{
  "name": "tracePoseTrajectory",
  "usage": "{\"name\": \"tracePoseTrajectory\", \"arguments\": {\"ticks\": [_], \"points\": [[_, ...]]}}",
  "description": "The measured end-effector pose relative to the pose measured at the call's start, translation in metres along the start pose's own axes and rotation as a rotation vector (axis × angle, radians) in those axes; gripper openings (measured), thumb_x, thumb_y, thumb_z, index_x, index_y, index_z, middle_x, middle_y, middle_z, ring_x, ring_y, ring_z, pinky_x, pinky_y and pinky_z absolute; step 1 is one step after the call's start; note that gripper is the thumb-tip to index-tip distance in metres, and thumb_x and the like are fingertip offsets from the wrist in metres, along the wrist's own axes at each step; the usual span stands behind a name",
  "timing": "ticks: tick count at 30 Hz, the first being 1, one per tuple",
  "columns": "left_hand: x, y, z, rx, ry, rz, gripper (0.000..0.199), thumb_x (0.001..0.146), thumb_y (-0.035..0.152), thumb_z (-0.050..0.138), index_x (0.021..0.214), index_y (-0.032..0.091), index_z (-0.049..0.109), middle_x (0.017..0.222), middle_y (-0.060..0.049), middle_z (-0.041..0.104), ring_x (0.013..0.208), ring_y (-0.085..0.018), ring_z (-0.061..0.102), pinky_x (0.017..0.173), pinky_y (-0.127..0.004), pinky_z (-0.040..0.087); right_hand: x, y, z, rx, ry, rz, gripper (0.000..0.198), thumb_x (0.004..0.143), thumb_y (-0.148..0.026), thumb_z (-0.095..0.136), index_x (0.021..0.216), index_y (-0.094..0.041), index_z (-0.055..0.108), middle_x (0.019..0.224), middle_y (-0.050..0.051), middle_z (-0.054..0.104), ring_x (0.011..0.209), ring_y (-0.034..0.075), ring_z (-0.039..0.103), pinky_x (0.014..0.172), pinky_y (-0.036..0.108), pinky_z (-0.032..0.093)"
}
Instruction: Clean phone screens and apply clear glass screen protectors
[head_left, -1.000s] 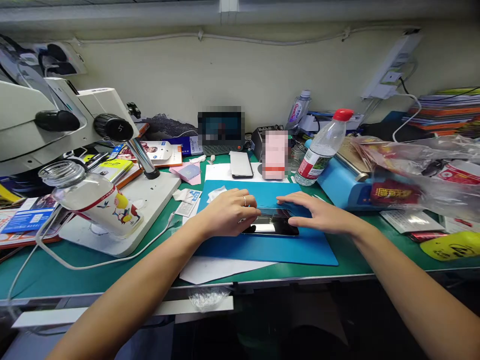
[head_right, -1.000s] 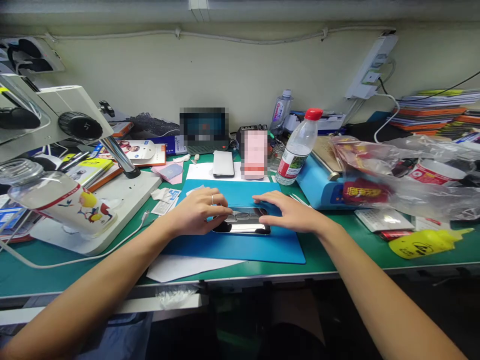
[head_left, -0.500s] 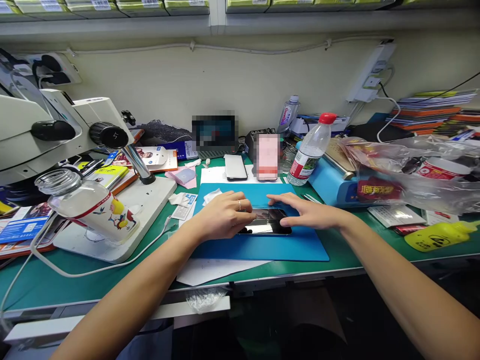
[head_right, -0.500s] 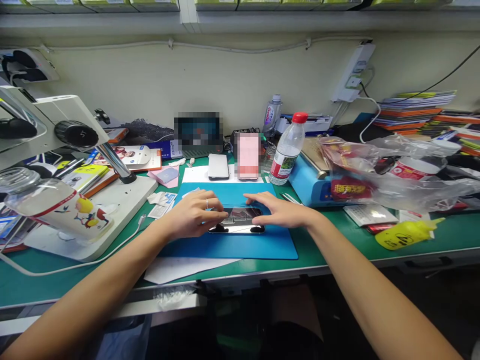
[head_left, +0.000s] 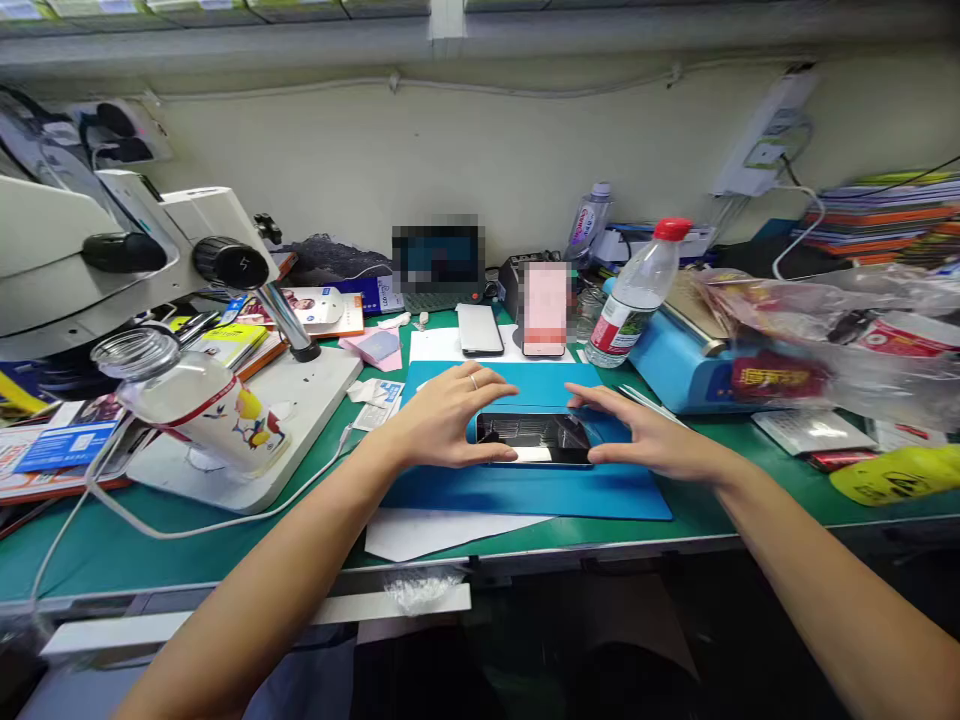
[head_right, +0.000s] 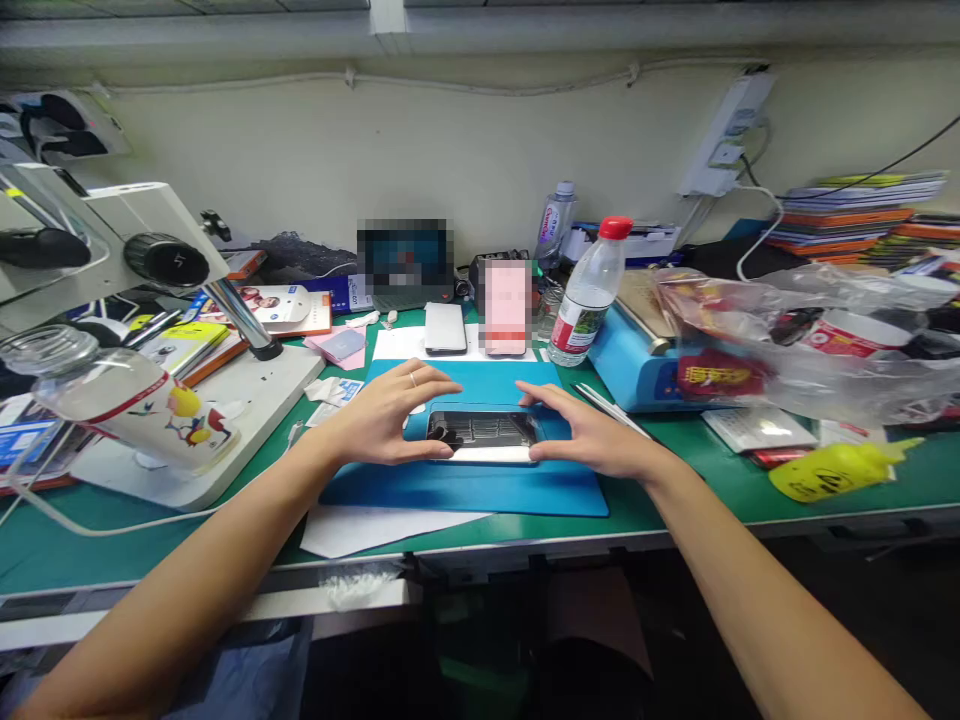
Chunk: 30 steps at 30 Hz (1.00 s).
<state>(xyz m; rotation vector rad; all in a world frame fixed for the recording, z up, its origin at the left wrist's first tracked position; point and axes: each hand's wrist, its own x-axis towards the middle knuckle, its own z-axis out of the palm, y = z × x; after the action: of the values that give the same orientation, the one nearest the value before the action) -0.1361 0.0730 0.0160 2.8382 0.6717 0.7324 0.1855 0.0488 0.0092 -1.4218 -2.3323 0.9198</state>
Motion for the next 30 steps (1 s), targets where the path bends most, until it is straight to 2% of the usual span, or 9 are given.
{"name": "tracePoseTrajectory", "arguments": {"ticks": [2,5,8,10,16,20,30], "points": [[-0.002,-0.004,-0.003,-0.006,-0.073,-0.078,0.077,0.081,0.07,0.073,0.133,0.016,0.058,0.124,-0.013,0.066,0.112,-0.031,0.058,0.098,-0.043,0.048,-0.006,0.008,0.007,-0.009,0.038,-0.003,0.089,0.084,-0.062,0.069,0.16,-0.035,0.032,0.148,0.007,0.054,0.141,0.036,0.047,0.118,0.052,0.038],[-0.005,-0.01,-0.003,0.038,-0.185,-0.161,0.087,0.071,0.076,0.077,0.131,0.014,0.06,0.116,-0.012,0.067,0.109,-0.031,0.058,0.094,-0.041,0.048,-0.009,0.016,0.016,-0.024,0.08,-0.012,0.087,0.083,-0.063,0.07,0.159,-0.036,0.035,0.153,0.007,0.05,0.146,0.038,0.041,0.12,0.054,0.035],[-0.005,-0.011,0.0,0.084,-0.254,-0.176,0.091,0.07,0.079,0.075,0.132,0.013,0.061,0.114,-0.011,0.066,0.107,-0.031,0.058,0.091,-0.04,0.047,-0.007,0.019,0.021,-0.035,0.116,-0.018,0.084,0.082,-0.064,0.07,0.156,-0.037,0.04,0.155,0.007,0.048,0.148,0.04,0.038,0.118,0.054,0.039],[-0.005,-0.011,0.001,0.099,-0.285,-0.17,0.092,0.071,0.08,0.073,0.133,0.013,0.062,0.114,-0.011,0.066,0.106,-0.031,0.058,0.089,-0.039,0.047,-0.006,0.018,0.023,-0.04,0.131,-0.023,0.081,0.083,-0.064,0.069,0.155,-0.039,0.042,0.154,0.006,0.048,0.146,0.039,0.041,0.116,0.053,0.042],[-0.005,-0.012,0.002,0.117,-0.317,-0.165,0.085,0.075,0.075,0.075,0.132,0.013,0.064,0.117,-0.012,0.065,0.105,-0.029,0.058,0.09,-0.039,0.045,-0.004,0.018,0.025,-0.097,0.153,-0.05,0.079,0.084,-0.062,0.069,0.155,-0.043,0.04,0.148,0.006,0.051,0.139,0.036,0.05,0.114,0.052,0.044],[-0.006,-0.014,0.002,0.136,-0.329,-0.168,0.072,0.079,0.068,0.076,0.128,0.016,0.067,0.114,-0.011,0.065,0.105,-0.029,0.058,0.089,-0.039,0.045,-0.004,0.02,0.026,-0.119,0.145,-0.046,0.082,0.083,-0.063,0.07,0.156,-0.043,0.039,0.148,0.006,0.051,0.139,0.037,0.049,0.114,0.054,0.044],[-0.005,-0.011,0.002,0.081,-0.333,-0.206,0.066,0.08,0.062,0.078,0.126,0.015,0.066,0.115,-0.01,0.065,0.106,-0.03,0.058,0.092,-0.041,0.046,-0.005,0.011,0.027,-0.101,0.093,-0.007,0.086,0.084,-0.065,0.067,0.158,-0.037,0.035,0.154,0.007,0.046,0.142,0.036,0.045,0.116,0.052,0.042]]}}
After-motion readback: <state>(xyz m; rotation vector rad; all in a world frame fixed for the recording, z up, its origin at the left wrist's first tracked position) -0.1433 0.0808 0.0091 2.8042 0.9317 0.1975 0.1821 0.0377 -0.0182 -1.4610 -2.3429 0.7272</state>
